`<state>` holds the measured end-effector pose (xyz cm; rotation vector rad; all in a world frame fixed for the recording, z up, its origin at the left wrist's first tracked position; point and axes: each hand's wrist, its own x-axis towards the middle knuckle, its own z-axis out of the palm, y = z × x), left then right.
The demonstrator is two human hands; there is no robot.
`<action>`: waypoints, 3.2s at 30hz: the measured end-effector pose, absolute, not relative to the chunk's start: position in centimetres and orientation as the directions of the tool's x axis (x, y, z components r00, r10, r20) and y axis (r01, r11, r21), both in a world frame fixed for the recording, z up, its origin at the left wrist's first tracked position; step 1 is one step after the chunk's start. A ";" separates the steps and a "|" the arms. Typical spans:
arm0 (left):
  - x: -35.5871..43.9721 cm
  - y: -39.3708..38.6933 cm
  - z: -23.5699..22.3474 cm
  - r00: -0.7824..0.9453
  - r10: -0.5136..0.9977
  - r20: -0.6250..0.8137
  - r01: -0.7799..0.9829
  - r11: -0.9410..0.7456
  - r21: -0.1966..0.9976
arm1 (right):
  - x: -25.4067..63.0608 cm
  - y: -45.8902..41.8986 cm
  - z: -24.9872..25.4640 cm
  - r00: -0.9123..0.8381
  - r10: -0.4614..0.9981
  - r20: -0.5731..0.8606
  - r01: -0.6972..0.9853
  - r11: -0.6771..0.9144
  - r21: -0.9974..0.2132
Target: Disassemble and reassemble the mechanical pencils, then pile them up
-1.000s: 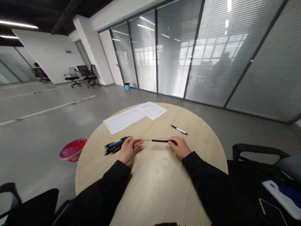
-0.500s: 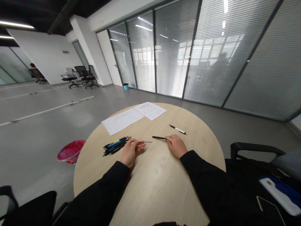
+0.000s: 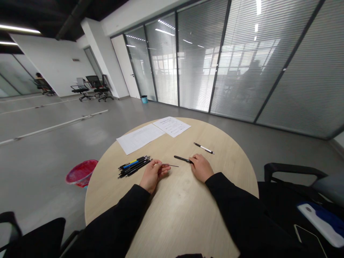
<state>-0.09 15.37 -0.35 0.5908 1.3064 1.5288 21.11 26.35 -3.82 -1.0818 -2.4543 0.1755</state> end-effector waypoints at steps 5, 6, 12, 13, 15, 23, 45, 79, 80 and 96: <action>0.0 15.4 -0.5 -0.359 0.907 -0.220 -0.359 0.083 0.930 | 20.9 25.7 -3.4 -0.569 0.681 0.461 0.545 0.732 -0.409; 0.0 15.4 -0.6 -0.353 0.910 -0.216 -0.359 0.082 0.930 | 20.7 25.5 -3.4 -0.583 0.662 0.470 0.496 0.749 -0.440; 0.2 15.4 -0.5 -0.338 0.916 -0.218 -0.365 0.086 0.927 | 19.9 24.5 -3.3 -0.640 0.629 0.440 0.378 0.757 -0.533; 0.2 15.4 -0.4 -0.333 0.917 -0.218 -0.364 0.088 0.927 | 19.8 24.5 -3.3 -0.641 0.634 0.434 0.386 0.754 -0.531; 0.3 15.4 -0.4 -0.332 0.918 -0.217 -0.362 0.088 0.928 | 19.8 24.5 -3.3 -0.642 0.637 0.427 0.400 0.754 -0.522; -0.7 15.7 -0.3 -0.425 0.879 -0.218 -0.349 0.063 0.935 | 20.3 24.9 -3.2 -0.616 0.638 0.461 0.417 0.762 -0.496; -0.4 15.2 -0.8 -0.333 0.935 -0.122 -0.188 0.060 0.980 | 20.5 24.4 -2.9 -0.604 0.698 0.386 0.600 0.716 -0.356; -1.5 15.4 -1.5 -0.056 0.946 0.319 0.804 -0.147 0.577 | 17.3 22.2 -2.6 -0.688 0.608 0.396 0.570 0.791 -0.223; -1.4 15.4 -1.7 -0.029 0.947 0.321 0.821 -0.161 0.548 | 17.3 22.2 -2.6 -0.690 0.608 0.392 0.576 0.790 -0.211; -1.3 15.6 -2.2 0.016 0.964 0.265 0.858 -0.149 0.491 | 17.1 22.4 -3.3 -0.699 0.609 0.375 0.597 0.785 -0.163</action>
